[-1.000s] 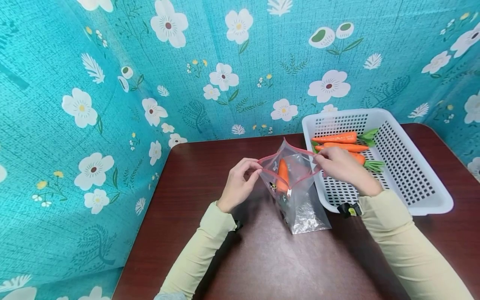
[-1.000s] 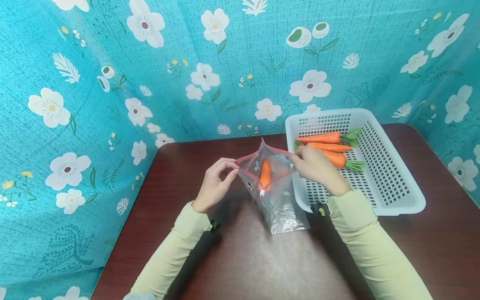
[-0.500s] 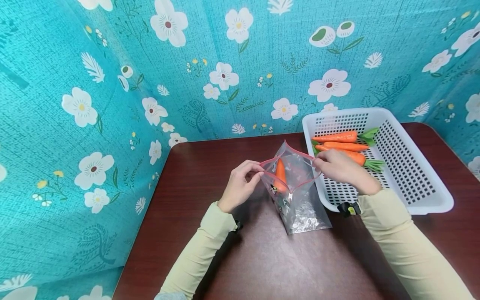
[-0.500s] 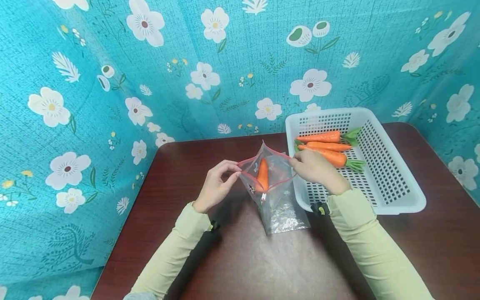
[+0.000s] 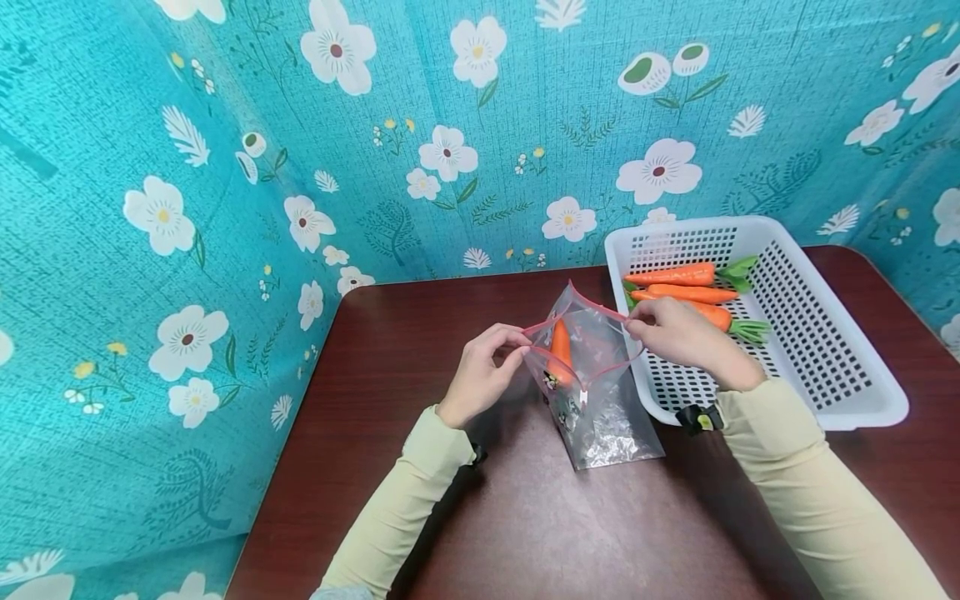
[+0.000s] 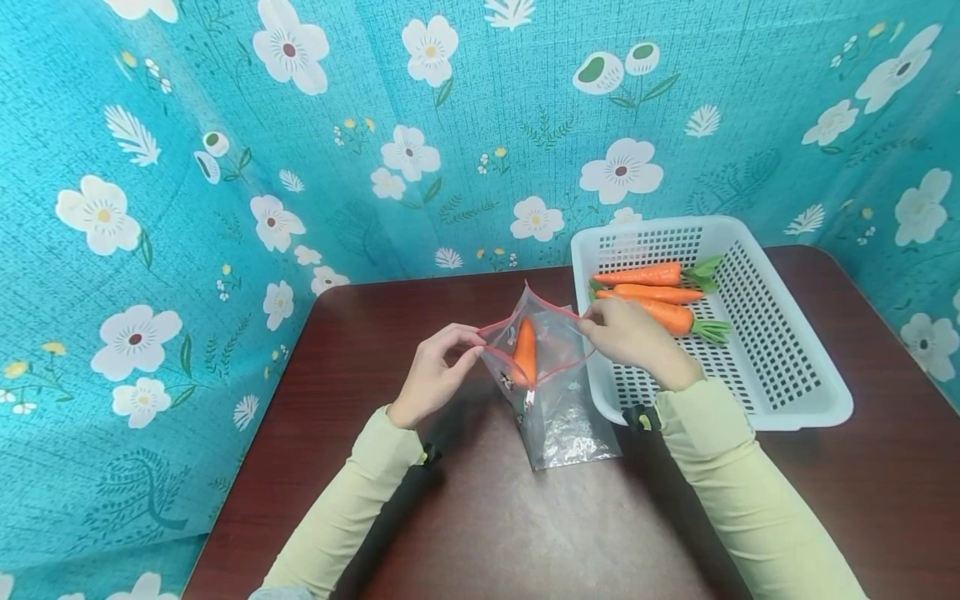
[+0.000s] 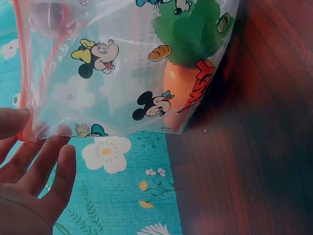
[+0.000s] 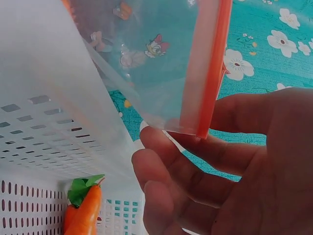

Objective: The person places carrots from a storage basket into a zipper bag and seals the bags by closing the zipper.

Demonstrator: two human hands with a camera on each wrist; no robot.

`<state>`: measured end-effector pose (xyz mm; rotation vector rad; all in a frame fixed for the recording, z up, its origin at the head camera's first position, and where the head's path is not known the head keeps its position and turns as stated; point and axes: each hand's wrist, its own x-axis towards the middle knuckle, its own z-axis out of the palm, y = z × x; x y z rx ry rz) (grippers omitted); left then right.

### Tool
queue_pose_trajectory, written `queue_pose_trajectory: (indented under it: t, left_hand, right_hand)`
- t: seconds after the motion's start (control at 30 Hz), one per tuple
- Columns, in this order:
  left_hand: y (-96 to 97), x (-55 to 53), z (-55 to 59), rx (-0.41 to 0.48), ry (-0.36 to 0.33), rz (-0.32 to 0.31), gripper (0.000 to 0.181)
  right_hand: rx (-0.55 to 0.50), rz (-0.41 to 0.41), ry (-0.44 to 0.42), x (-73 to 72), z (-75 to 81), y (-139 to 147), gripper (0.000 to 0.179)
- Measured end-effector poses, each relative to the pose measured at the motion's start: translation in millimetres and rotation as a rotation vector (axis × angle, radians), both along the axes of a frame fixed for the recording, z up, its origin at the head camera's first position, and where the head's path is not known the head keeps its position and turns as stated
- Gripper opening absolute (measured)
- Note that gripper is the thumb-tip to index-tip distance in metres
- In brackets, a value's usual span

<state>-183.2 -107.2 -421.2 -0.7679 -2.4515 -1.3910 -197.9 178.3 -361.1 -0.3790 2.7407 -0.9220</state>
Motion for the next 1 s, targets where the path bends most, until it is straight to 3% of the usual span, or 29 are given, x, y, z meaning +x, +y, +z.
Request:
queue_pose_trajectory:
  t: [0.5, 0.83, 1.0]
  left_hand:
    - [0.2, -0.5, -2.6, -0.02, 0.023, 0.017, 0.011]
    - [1.1, -0.3, -3.2, -0.02, 0.052, 0.027, 0.012]
    - [1.2, 0.0, -3.4, -0.026, 0.053, 0.034, 0.012]
  right_hand:
    - [0.01, 0.01, 0.033, -1.8, 2.0, 1.8, 0.029]
    - [0.011, -0.036, 0.051, -3.8, 12.0, 13.1, 0.029]
    - [0.017, -0.058, 0.1, -6.9, 17.2, 22.3, 0.032]
